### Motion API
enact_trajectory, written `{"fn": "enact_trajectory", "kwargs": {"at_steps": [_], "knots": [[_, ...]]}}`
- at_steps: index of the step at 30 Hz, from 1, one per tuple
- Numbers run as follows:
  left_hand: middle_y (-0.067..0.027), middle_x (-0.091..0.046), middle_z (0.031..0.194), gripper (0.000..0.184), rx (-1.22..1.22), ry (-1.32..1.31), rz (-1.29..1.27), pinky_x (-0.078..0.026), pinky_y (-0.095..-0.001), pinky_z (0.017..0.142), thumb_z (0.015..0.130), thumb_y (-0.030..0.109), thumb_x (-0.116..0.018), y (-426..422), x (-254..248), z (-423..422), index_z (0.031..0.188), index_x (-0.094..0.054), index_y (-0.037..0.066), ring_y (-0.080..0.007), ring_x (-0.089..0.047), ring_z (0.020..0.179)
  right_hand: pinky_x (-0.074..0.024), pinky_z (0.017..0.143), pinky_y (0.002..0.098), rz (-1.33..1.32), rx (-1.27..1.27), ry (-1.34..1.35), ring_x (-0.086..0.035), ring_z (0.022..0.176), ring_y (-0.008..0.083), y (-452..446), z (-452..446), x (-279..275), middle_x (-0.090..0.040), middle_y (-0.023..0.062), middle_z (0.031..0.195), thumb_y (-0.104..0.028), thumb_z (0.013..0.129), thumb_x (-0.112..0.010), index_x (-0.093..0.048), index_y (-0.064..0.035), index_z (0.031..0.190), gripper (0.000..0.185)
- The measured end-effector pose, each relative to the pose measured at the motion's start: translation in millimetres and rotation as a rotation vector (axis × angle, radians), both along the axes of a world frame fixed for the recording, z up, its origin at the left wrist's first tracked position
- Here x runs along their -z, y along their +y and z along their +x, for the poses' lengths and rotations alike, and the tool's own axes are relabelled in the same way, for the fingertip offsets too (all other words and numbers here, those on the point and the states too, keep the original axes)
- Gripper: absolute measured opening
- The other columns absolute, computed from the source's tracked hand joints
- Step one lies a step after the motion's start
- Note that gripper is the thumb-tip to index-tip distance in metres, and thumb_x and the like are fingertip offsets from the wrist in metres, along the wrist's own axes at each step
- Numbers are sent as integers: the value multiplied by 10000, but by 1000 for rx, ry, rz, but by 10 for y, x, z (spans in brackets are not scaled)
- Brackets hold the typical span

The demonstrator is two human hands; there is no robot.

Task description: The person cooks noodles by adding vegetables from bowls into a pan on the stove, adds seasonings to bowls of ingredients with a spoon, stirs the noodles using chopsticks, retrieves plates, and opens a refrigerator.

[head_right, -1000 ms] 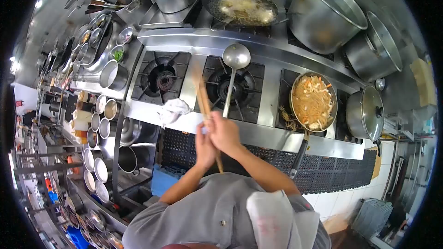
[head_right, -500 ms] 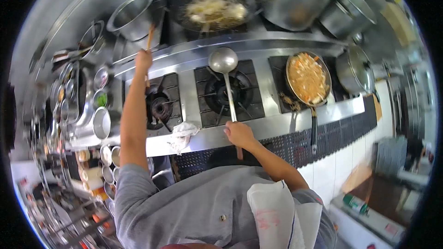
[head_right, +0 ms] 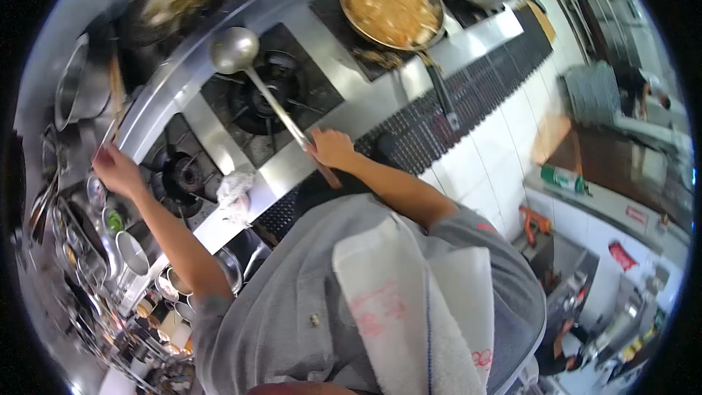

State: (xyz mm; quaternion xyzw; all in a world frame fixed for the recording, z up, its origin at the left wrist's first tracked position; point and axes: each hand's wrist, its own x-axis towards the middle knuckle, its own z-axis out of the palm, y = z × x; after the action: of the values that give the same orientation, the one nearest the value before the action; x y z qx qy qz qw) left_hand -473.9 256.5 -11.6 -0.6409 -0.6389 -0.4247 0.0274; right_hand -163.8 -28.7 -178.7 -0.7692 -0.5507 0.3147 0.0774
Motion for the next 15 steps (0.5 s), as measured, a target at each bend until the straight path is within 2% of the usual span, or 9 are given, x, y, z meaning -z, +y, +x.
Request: {"fn": "enact_trajectory", "kwargs": {"at_steps": [2, 3, 4, 5, 6, 8, 12, 13, 15], "knots": [[-98, -615, 804, 201, 88, -188, -43, -482, -327, 675, 905, 172, -621, -897, 345, 143, 910, -564, -21, -193, -569, 722, -510, 664, 522, 129, 94, -20, -643, 755, 403, -64, 238, 125, -647, 201, 842, -379, 855, -577, -554, -46, 941, 344], [-90, -596, 767, 186, 23, -282, -224, -480, -331, 655, 913, 167, -611, -1349, 553, 246, 890, -557, -10, -180, -554, 685, -511, 678, 519, 160, 133, -65, -642, 766, 401, -100, 393, 69, -646, 200, 841, -340, 854, -574, -566, -43, 919, 304], [-81, -588, 743, 179, 187, -210, -146, -473, -324, 622, 922, 167, -597, -1761, 927, 233, 882, -554, -2, -149, -540, 648, -511, 692, 517, 196, 166, -107, -640, 777, 399, -147, 572, -18, -645, 200, 840, -301, 853, -571, -578, -39, 897, 266], [-76, -583, 755, 170, 95, -447, -367, -467, -316, 598, 927, 165, -587, -2262, 1150, 383, 889, -554, 3, -130, -531, 633, -511, 692, 517, 199, 156, -98, -640, 777, 399, -177, 740, -21, -645, 200, 840, -301, 853, -571, -578, -39, 897, 266], [-63, -573, 764, 161, 71, -495, -520, -455, -289, 556, 928, 156, -583, -2712, 1627, 304, 894, -549, 2, -125, -529, 617, -511, 701, 510, 197, 225, -130, -635, 783, 400, -207, 897, -13, -641, 199, 835, -274, 851, -568, -579, -40, 894, 238], [-35, -549, 744, 135, 21, -545, -612, -437, -247, 516, 922, 132, -581, -3407, 1562, 750, 938, -555, 0, -99, -516, 589, -510, 710, 503, 204, 277, -154, -629, 790, 401, -309, 1089, 10, -636, 199, 830, -246, 849, -565, -581, -41, 891, 210], [-26, -548, 729, 121, -65, -709, -694, -432, -230, 470, 922, 136, -583, -4166, 1846, 1014, 966, -564, 25, -74, -509, 545, -503, 729, 498, 185, -27, -127, -614, 805, 404, -318, 1123, 18, -622, 204, 816, -228, 846, -570, -584, -39, 888, 195], [-32, -556, 729, 116, -92, -657, -702, -443, -250, 486, 920, 146, -586, -4304, 1802, 1099, 939, -577, 32, -81, -521, 560, -499, 730, 503, 139, -207, -80, -612, 807, 406, -280, 989, -30, -620, 209, 815, -229, 847, -570, -585, -38, 889, 196], [-145, -617, 769, 159, -155, -237, -573, -496, -382, 603, 876, 163, -620, -4571, 1793, 1285, 913, -613, 8, -272, -615, 642, -480, 712, 525, 150, -435, 37, -607, 818, 416, -280, 820, 66, -635, 197, 819, -259, 863, -574, -594, -54, 871, 206]]}}
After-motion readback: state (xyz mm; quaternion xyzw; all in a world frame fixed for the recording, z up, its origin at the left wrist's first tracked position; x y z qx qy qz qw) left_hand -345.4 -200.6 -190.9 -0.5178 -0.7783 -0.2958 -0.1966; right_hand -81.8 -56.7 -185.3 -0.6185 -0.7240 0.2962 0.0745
